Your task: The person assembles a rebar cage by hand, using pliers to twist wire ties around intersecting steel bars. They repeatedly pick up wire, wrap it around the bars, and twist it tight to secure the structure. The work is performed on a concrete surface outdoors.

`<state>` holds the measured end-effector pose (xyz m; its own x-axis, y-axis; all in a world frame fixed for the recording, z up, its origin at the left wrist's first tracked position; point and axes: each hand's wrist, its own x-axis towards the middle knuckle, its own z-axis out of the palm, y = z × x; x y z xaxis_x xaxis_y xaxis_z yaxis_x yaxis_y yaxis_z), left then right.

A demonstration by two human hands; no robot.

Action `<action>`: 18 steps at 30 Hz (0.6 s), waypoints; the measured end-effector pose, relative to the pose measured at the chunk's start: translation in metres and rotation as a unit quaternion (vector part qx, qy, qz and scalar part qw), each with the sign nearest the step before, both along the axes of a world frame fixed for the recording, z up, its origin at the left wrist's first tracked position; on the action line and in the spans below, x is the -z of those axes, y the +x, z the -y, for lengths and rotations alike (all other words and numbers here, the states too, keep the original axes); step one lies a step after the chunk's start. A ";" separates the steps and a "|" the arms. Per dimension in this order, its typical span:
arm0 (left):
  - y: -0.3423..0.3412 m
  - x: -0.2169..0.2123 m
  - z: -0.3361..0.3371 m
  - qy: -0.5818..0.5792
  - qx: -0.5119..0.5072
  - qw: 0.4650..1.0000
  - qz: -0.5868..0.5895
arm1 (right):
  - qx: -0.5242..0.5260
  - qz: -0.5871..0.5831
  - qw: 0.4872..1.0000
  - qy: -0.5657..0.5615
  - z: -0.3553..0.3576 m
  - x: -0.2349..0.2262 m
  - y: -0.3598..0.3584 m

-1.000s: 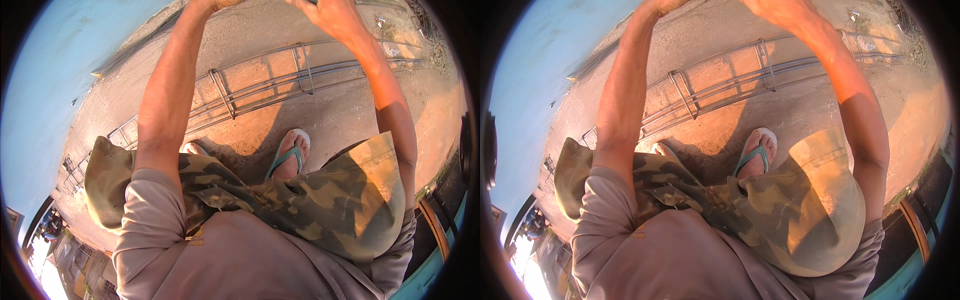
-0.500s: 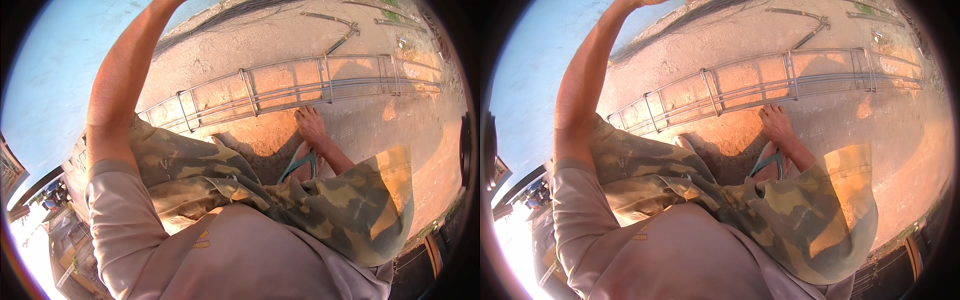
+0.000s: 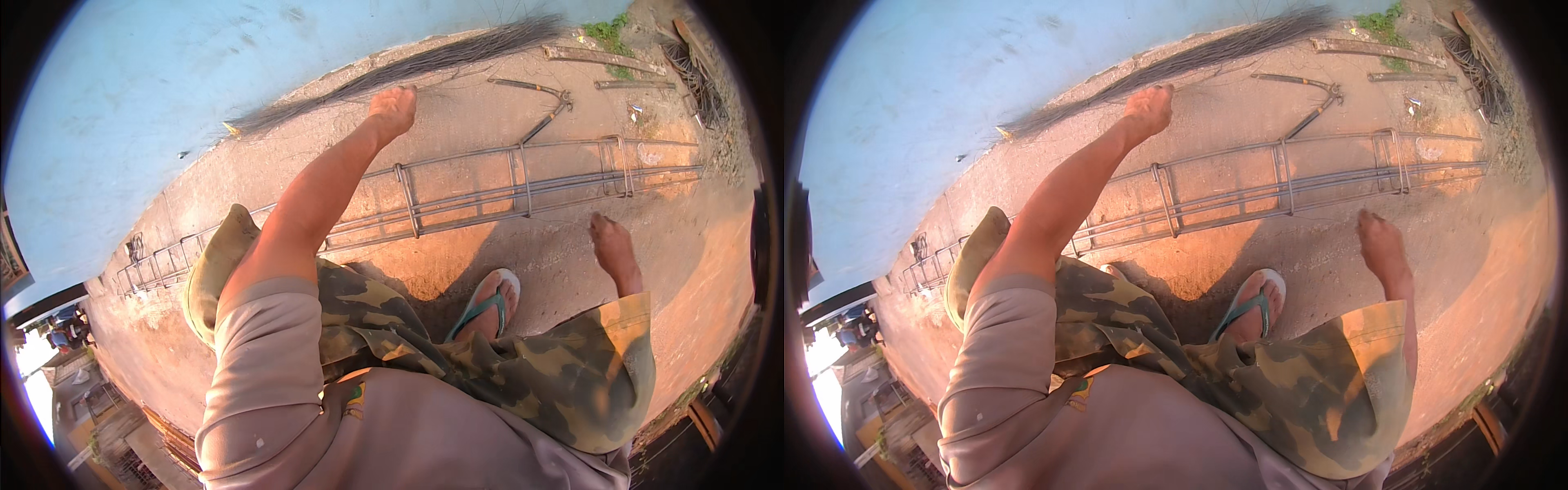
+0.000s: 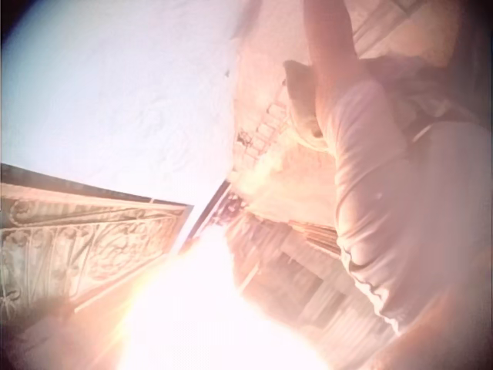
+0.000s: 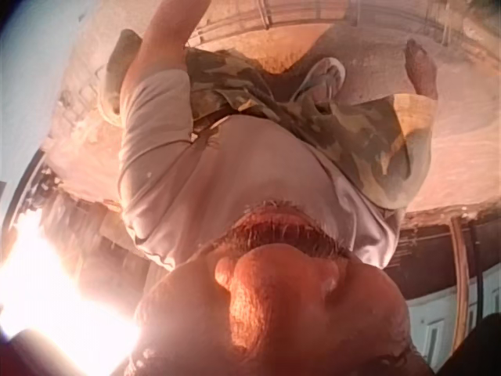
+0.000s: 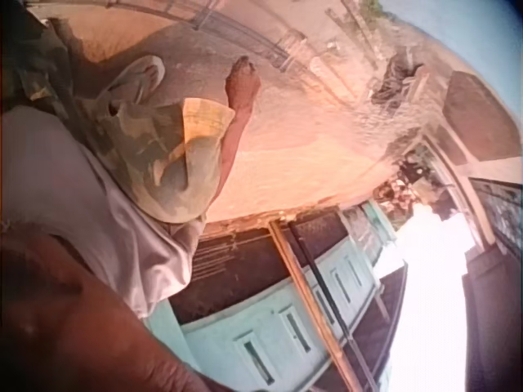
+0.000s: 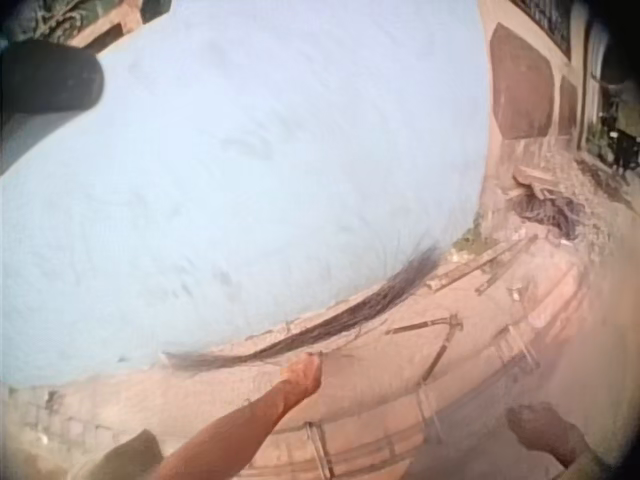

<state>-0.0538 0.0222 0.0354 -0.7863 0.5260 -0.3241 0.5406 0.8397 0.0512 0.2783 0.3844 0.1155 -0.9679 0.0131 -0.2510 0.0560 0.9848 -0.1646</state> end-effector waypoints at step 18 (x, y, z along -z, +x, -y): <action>-0.010 0.032 0.074 0.040 0.025 0.984 -0.171 | -0.094 -0.089 0.930 0.345 -0.148 -0.227 -0.159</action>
